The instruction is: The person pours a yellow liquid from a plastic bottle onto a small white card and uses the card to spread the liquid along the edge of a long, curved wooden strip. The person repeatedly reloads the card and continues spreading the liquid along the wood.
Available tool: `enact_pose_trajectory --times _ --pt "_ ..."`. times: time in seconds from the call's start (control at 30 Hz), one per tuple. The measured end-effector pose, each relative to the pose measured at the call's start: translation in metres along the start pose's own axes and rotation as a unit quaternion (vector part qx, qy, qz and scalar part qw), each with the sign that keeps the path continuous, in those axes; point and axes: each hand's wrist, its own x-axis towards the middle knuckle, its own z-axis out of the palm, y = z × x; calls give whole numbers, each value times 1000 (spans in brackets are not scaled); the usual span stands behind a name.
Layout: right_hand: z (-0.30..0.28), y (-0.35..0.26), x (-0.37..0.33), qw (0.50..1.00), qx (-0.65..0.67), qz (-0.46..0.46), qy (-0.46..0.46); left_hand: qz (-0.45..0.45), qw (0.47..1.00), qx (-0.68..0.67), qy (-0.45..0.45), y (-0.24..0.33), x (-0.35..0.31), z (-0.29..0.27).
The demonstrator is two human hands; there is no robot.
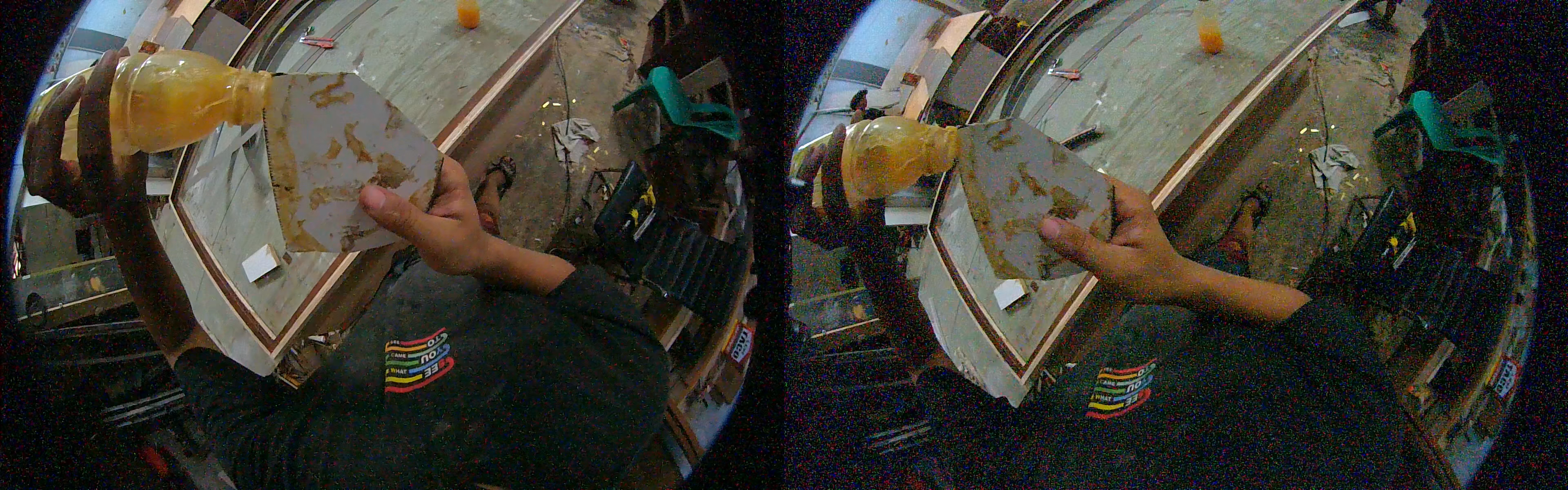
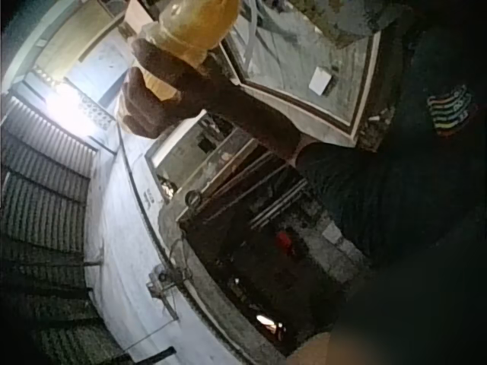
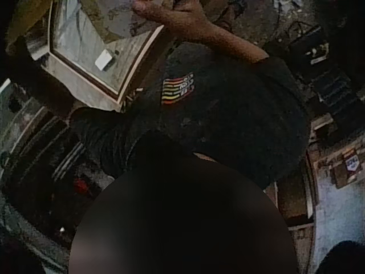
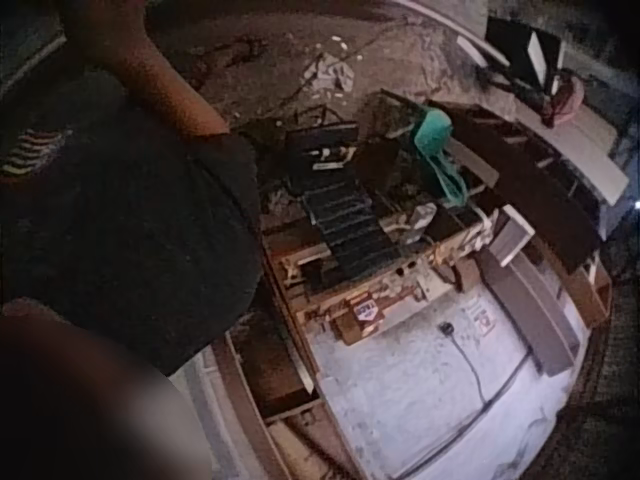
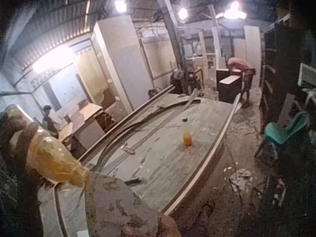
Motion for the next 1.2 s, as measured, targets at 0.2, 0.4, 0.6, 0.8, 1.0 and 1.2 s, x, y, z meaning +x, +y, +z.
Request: enact_pose_trajectory --times 0.2,0.4,0.6,0.8,1.0,1.2 --pt "3 3 2 1000 -5 -12 3 7 1000 6 0 -3 -1 -3" --pt "5 -3 2 1000 -10 -10 -6 6 1000 12 -3 -2 1 -6" --pt "7 -7 1 1000 -5 -2 -6 6 1000 25 0 0 -5 -8" --pt "6 -5 -1 1000 3 12 -5 27 997 68 36 8 -18 -4" --pt "8 -3 -3 1000 6 -1 23 80 967 194 146 15 -43 12" --pt "4 -2 -3 998 -27 -10 60 32 950 199 237 42 -63 48"
